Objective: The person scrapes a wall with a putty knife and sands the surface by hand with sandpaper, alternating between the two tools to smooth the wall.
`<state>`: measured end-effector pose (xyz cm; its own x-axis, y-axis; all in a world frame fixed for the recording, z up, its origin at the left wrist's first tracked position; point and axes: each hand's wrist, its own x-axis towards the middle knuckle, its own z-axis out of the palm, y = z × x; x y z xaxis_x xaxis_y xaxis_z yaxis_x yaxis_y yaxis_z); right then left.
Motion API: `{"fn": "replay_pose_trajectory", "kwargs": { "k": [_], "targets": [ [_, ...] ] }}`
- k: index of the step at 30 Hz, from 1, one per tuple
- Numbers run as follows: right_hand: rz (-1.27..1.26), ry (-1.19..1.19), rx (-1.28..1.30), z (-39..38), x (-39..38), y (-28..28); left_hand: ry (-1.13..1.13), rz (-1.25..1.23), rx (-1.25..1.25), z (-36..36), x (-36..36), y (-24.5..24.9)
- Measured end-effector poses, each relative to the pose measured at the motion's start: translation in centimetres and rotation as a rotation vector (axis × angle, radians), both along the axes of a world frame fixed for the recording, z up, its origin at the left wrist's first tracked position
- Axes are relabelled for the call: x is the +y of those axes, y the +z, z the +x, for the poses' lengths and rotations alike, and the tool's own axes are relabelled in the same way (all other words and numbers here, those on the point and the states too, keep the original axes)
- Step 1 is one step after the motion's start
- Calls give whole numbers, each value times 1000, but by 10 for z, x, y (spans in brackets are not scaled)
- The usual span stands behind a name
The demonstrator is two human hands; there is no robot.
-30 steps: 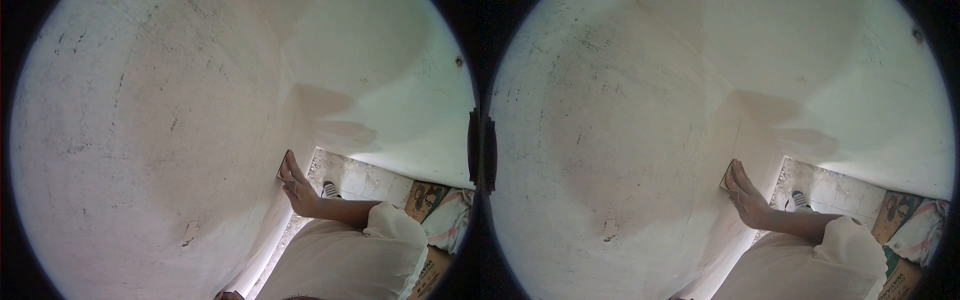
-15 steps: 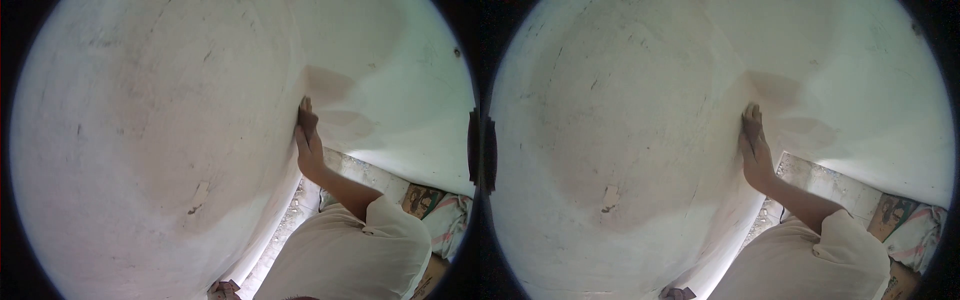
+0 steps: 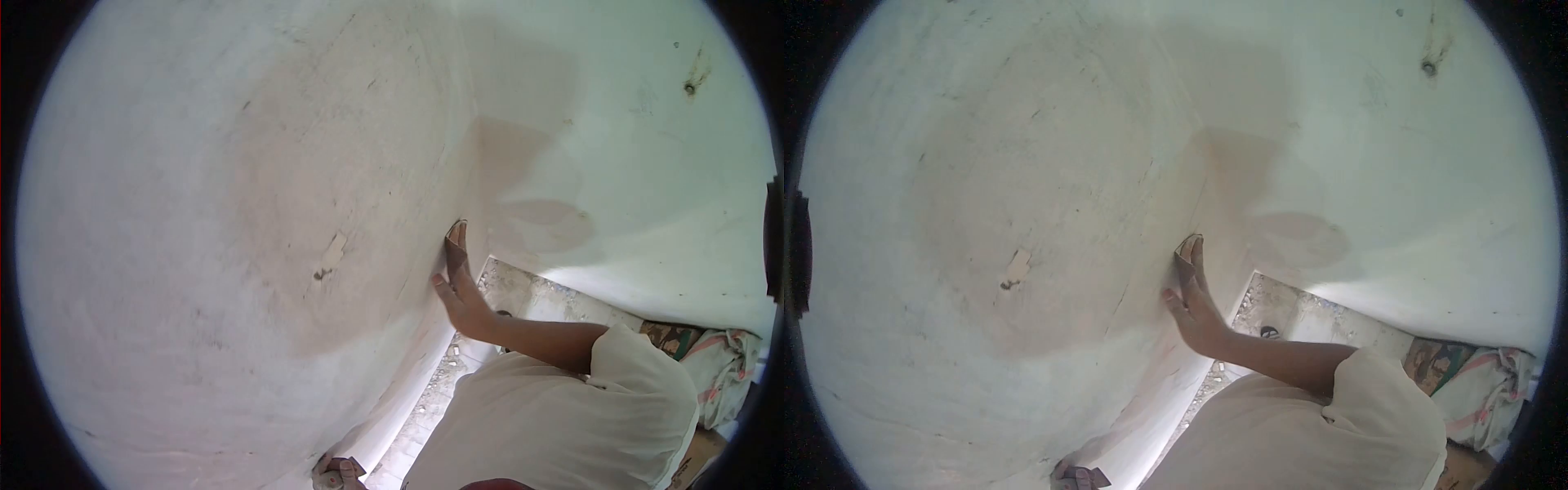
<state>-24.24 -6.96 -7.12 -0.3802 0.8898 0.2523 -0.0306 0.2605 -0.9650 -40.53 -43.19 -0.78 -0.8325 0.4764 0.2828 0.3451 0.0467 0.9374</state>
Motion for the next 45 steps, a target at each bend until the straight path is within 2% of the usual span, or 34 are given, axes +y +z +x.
{"fn": "replay_pose_trajectory", "kwargs": {
  "k": [4,7,9,10,12,13,15,21,23,24,26,27,28,29,30,31,32,33,34,37,38,41,42,45],
  "targets": [
    [-85,-72,35,-15,-4,8,-113,40,45,-1,9,8],
    [-101,-214,29,-20,43,-4,-143,50,139,-15,-6,-8],
    [-99,-235,129,-16,56,11,35,-17,1,3,5,10],
    [-98,-209,182,-13,51,10,113,-46,-74,11,15,18],
    [-101,-103,288,-14,24,-5,89,-108,-76,10,18,23],
    [-33,-72,101,-14,-5,-17,85,-134,-78,9,17,24],
    [190,2,-64,-18,-54,-31,62,-125,-4,10,24,27],
    [85,88,11,-7,-85,-24,-5,-119,6,13,29,36],
    [221,96,-54,3,-78,-45,-31,-49,-14,10,29,22],
    [228,72,18,8,-85,-49,-26,-28,-86,17,31,20],
    [-121,335,-197,35,-100,-50,-114,-56,-258,24,24,-9],
    [-301,466,-312,49,-110,-51,-133,-194,-360,36,23,-20],
    [-299,574,-288,61,-124,-64,-238,-250,-403,50,20,-40],
    [-302,681,-261,73,-142,-80,-392,-162,-419,66,17,-63],
    [-552,781,-143,86,-166,-97,-478,-154,-483,85,11,-86],
    [-802,866,-23,97,-186,-110,-499,-256,-498,105,2,-101],
    [-871,870,-120,108,-203,-101,-500,-304,-585,119,-11,-132],
    [-937,868,-220,121,-218,-84,-479,-411,-617,138,-16,-121],
    [-1044,827,-164,133,-228,-75,-477,-370,-628,148,-25,-136],
    [-822,987,-234,152,-233,-111,-428,-338,-633,172,-46,-156],
    [-698,935,-134,158,-239,-130,-403,-341,-625,178,-49,-158],
    [-305,436,-198,170,-260,-133,-181,-237,-567,196,-52,-165],
    [-156,421,-237,175,-261,-123,-93,-199,-540,201,-54,-172],
    [-75,792,-256,184,-255,-101,126,-141,-598,222,-52,-164]
  ]
}}
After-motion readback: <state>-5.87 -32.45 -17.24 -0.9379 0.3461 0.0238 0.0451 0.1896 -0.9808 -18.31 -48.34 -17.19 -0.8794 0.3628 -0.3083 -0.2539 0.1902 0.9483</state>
